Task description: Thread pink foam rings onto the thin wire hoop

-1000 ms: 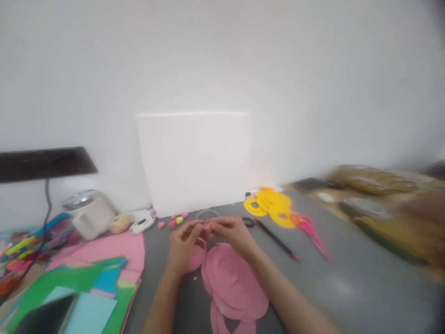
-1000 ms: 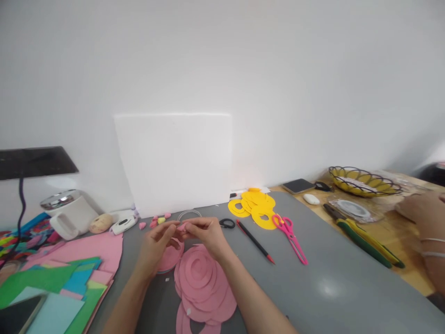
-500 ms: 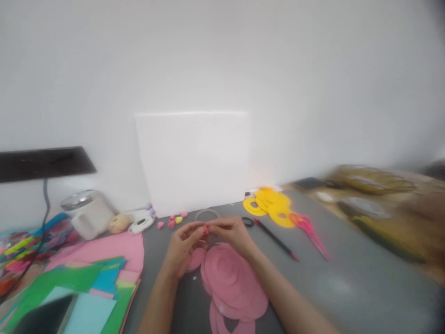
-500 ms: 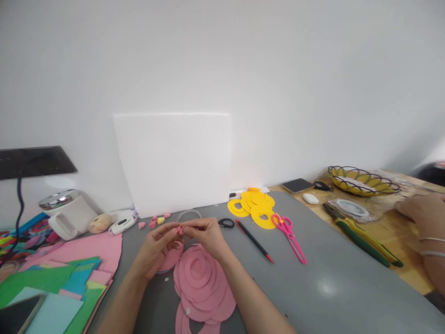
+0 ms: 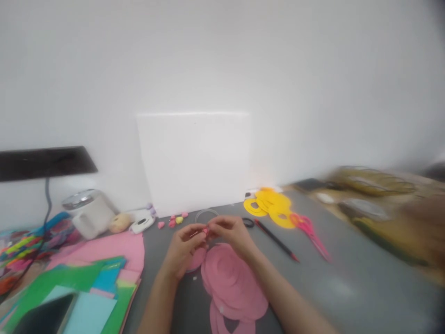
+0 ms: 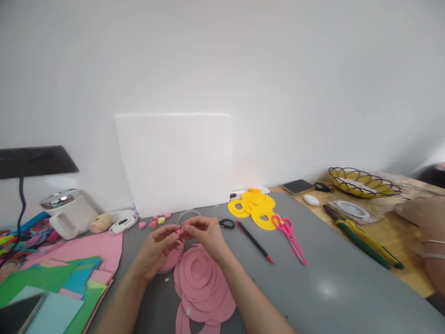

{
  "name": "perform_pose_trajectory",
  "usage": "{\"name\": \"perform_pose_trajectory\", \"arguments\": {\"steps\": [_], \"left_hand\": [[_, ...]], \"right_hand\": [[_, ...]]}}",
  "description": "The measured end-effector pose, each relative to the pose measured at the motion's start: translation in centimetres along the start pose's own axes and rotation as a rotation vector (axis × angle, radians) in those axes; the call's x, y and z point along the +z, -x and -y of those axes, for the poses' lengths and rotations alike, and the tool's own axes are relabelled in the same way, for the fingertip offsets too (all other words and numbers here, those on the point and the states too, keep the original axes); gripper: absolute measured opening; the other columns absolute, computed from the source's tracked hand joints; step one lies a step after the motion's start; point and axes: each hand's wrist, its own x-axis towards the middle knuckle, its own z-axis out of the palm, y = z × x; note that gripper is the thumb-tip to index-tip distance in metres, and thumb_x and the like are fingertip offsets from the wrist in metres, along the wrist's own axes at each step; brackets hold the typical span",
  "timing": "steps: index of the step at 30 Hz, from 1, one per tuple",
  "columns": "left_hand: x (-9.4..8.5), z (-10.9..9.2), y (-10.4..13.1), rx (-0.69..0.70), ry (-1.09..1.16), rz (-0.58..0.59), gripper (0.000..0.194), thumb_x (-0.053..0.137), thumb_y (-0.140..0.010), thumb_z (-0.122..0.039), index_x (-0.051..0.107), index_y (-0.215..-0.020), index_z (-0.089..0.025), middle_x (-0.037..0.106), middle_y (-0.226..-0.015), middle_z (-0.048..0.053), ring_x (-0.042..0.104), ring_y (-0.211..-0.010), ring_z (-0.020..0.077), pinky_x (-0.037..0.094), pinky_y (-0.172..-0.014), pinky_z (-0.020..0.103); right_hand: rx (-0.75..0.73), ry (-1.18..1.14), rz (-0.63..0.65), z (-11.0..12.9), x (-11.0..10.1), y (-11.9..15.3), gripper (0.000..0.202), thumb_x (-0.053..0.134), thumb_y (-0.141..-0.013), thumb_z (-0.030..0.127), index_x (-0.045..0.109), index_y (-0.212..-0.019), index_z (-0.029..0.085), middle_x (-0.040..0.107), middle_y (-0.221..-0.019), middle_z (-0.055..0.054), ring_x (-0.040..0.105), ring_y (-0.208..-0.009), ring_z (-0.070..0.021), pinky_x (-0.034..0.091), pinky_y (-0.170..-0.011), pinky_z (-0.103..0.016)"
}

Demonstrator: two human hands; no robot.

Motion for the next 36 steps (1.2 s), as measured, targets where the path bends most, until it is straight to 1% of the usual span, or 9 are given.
{"name": "perform_pose_trajectory", "arguments": {"steps": [7, 13, 17, 20, 24, 27, 30, 33, 36], "left_hand": [[0.04, 0.18, -0.06, 0.032, -0.052, 0.011, 0.018, 0.076, -0.062, -0.021, 0.07, -0.077, -0.013, 0.069, -0.068, 0.005, 0.061, -0.061, 0.0129, 0.049, -0.058, 0.024], [-0.22, 0.45, -0.11, 0.054, -0.132, -0.067, 0.023, 0.077, -0.06, -0.025, 0.07, -0.078, -0.013, 0.07, -0.068, 0.006, 0.062, -0.059, 0.0137, 0.05, -0.061, 0.026], [-0.34, 0.53, -0.24, 0.073, -0.189, -0.114, 0.024, 0.077, -0.061, -0.025, 0.07, -0.08, -0.012, 0.071, -0.073, 0.007, 0.065, -0.063, 0.0165, 0.052, -0.064, 0.028], [-0.37, 0.53, -0.32, 0.087, -0.196, -0.156, 0.027, 0.078, -0.058, -0.024, 0.069, -0.081, -0.013, 0.071, -0.073, 0.006, 0.065, -0.06, 0.0167, 0.053, -0.063, 0.029], [-0.34, 0.44, -0.31, 0.107, -0.219, -0.157, 0.029, 0.078, -0.058, -0.024, 0.07, -0.084, -0.014, 0.07, -0.071, 0.004, 0.065, -0.06, 0.0167, 0.054, -0.062, 0.03], [-0.24, 0.29, -0.21, 0.105, -0.263, -0.133, 0.023, 0.077, -0.06, -0.026, 0.071, -0.078, -0.014, 0.072, -0.074, 0.007, 0.066, -0.064, 0.0185, 0.054, -0.065, 0.03], [-0.1, 0.11, -0.11, 0.103, -0.292, -0.129, 0.024, 0.077, -0.06, -0.028, 0.072, -0.078, -0.013, 0.073, -0.074, 0.008, 0.067, -0.068, 0.0202, 0.054, -0.066, 0.03], [-0.01, 0.02, -0.09, 0.102, -0.305, -0.142, 0.025, 0.077, -0.059, -0.028, 0.072, -0.078, -0.013, 0.073, -0.072, 0.008, 0.067, -0.065, 0.0201, 0.055, -0.065, 0.03], [0.04, 0.03, -0.16, 0.105, -0.309, -0.151, 0.025, 0.078, -0.057, -0.028, 0.071, -0.076, -0.013, 0.072, -0.069, 0.007, 0.067, -0.062, 0.019, 0.055, -0.065, 0.029]], "right_hand": [[0.036, -0.045, -0.006, -0.41, 0.08, 0.03, 0.021, 0.073, -0.064, 0.031, 0.065, -0.075, 0.015, 0.065, -0.064, 0.0, 0.061, -0.055, -0.0127, 0.053, -0.057, -0.027], [0.004, 0.12, -0.002, -0.12, 0.04, -0.04, 0.022, 0.067, -0.069, 0.035, 0.07, -0.074, 0.015, 0.068, -0.066, -0.003, 0.063, -0.061, -0.0154, 0.055, -0.064, -0.03], [-0.013, 0.177, 0.003, -0.18, -0.08, -0.08, 0.02, 0.069, -0.067, 0.034, 0.071, -0.076, 0.015, 0.069, -0.068, -0.003, 0.065, -0.064, -0.0172, 0.056, -0.065, -0.031], [-0.019, 0.198, 0.001, -0.29, -0.12, -0.08, 0.02, 0.068, -0.067, 0.034, 0.071, -0.072, 0.015, 0.069, -0.067, -0.003, 0.065, -0.064, -0.0177, 0.056, -0.064, -0.031], [-0.045, 0.234, -0.005, -0.49, -0.1, -0.1, 0.019, 0.065, -0.069, 0.033, 0.07, -0.071, 0.015, 0.069, -0.066, -0.003, 0.065, -0.064, -0.0173, 0.056, -0.063, -0.03], [-0.087, 0.273, -0.017, -0.72, -0.06, -0.08, 0.015, 0.063, -0.07, 0.029, 0.069, -0.072, 0.015, 0.068, -0.067, -0.003, 0.064, -0.063, -0.0164, 0.055, -0.062, -0.028], [-0.135, 0.337, -0.043, -0.81, -0.03, -0.03, 0.012, 0.061, -0.071, 0.026, 0.068, -0.074, 0.017, 0.068, -0.069, -0.003, 0.064, -0.064, -0.0165, 0.054, -0.061, -0.027], [-0.238, 0.502, -0.061, -0.74, -0.09, 0.02, 0.012, 0.058, -0.073, 0.021, 0.069, -0.074, 0.018, 0.069, -0.071, -0.003, 0.063, -0.066, -0.0164, 0.051, -0.062, -0.026], [-0.35, 0.685, -0.042, -0.71, -0.22, 0.02, 0.015, 0.055, -0.075, 0.018, 0.069, -0.073, 0.019, 0.068, -0.069, -0.003, 0.061, -0.065, -0.0154, 0.048, -0.062, -0.026]]}}
